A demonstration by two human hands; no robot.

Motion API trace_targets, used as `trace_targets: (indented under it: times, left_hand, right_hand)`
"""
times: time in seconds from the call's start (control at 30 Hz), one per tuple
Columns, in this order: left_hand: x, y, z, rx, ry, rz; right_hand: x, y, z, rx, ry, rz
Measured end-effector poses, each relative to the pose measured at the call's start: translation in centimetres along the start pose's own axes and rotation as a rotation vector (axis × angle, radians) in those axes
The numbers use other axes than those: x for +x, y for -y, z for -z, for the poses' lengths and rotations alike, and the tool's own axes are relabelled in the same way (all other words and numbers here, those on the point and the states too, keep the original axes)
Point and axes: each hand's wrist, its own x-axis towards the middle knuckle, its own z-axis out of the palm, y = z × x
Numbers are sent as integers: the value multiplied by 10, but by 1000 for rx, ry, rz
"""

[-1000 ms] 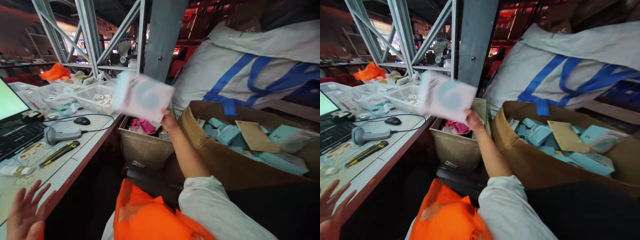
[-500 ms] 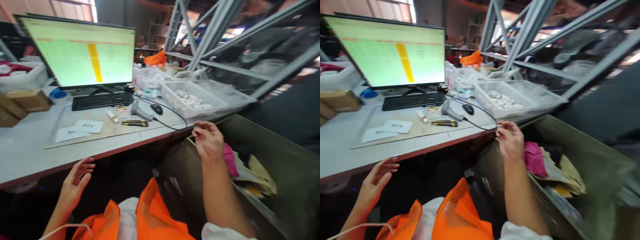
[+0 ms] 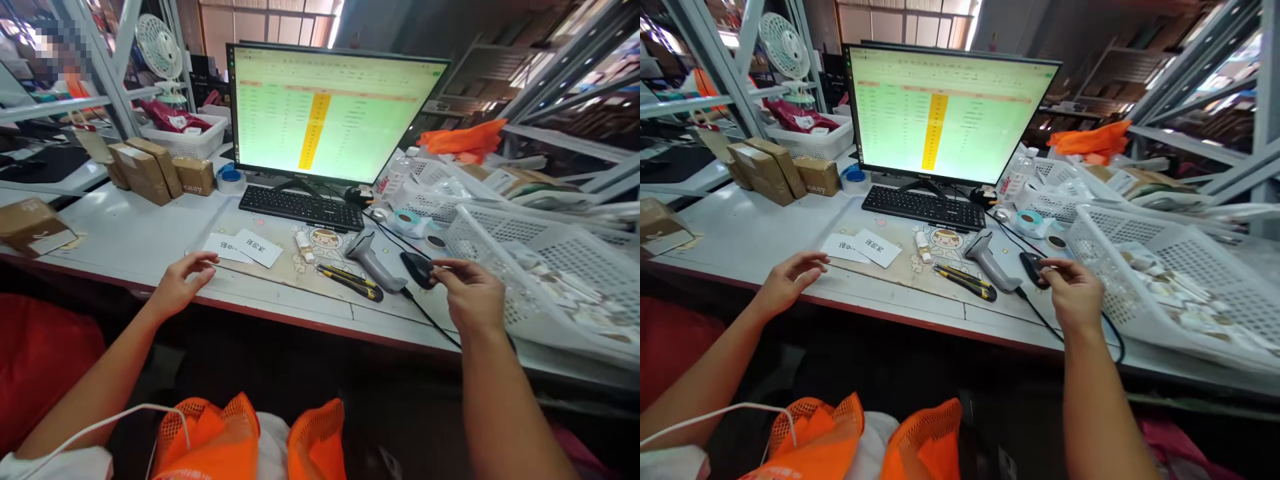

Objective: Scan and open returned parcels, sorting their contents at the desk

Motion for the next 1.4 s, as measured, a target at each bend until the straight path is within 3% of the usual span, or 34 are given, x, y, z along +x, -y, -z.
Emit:
trace_targets:
  times: [0.1, 0.23, 0.37, 0.5, 0.57, 0.67, 0.77, 0.83, 0.93, 1.0, 1.23, 1.4]
  left_hand:
    - [58, -2, -17, 62, 62, -93]
    - [124, -12, -68, 185, 212, -315]
    - [165, -34, -138, 484, 440, -633]
    - [182, -47, -185, 691, 646, -728]
    - [186, -47, -188, 657, 612, -689]
    - [193, -39, -170, 559, 404, -478]
    - [202, -29, -150, 393, 191, -277]
    - [207, -21, -145, 311, 130, -219]
    - [210, -12, -149, 392, 152, -212]
    - [209, -9, -154, 455, 168, -203]
    - [206, -11, -156, 498, 164, -182]
    - [204, -15, -154, 513, 156, -165]
  right_hand:
    - [35, -27, 11, -273, -45, 20]
    - [51, -51, 13, -598, -15, 283]
    - [45, -51, 0, -653, 54, 403]
    - [27, -37, -16, -624, 224, 376]
    - [15, -32, -24, -628, 354, 296]
    - [-2, -32, -33, -717, 456, 225]
    - [-2, -34, -36, -814, 428, 240]
    - [14, -36, -32, -848, 348, 273]
    - [48, -48, -13, -949, 160, 335]
    - [63, -64, 2, -1043, 109, 333]
    - [58, -129, 22, -974, 170, 350]
    - [56, -137, 20, -959, 171, 419]
